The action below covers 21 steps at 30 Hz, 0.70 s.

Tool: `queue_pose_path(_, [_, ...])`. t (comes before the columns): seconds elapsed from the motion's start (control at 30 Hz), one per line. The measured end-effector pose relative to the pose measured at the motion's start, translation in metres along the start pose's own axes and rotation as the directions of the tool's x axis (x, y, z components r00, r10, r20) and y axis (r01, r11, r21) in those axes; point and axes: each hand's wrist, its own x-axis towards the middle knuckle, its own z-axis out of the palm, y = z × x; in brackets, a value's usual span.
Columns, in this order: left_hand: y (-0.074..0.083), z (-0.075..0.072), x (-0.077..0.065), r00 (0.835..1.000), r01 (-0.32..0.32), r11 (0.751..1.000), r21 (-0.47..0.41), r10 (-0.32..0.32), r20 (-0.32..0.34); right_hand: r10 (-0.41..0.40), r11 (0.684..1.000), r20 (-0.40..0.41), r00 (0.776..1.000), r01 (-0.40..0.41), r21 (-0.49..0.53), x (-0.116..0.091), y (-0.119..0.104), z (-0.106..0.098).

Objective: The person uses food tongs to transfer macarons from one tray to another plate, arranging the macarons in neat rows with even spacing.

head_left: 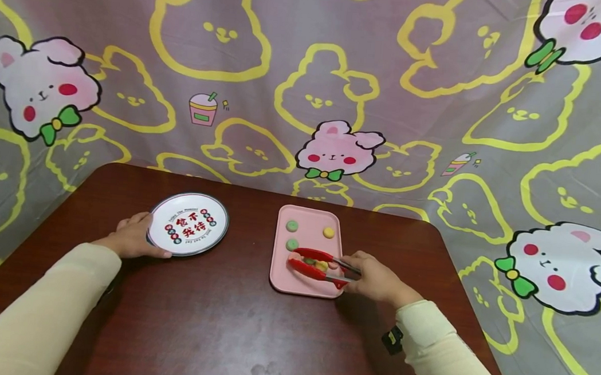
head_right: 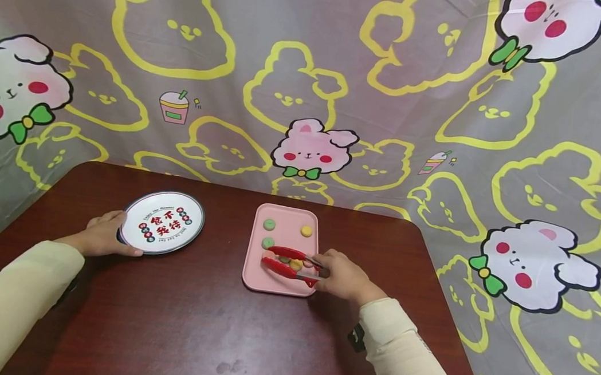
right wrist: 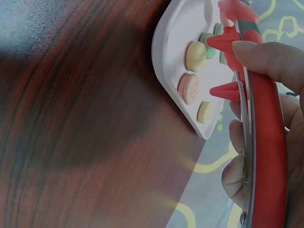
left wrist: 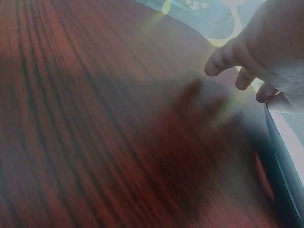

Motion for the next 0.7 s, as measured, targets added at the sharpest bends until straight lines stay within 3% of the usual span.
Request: queue_pose_path(0.7, [-0.001, 0.001, 0.0, 1.0, 0.007, 1.0, -0.004, -0.007, 0.0, -0.071, 0.997, -0.09, 0.993, 0.073, 0.016, 0.009, -0.006, -0.016])
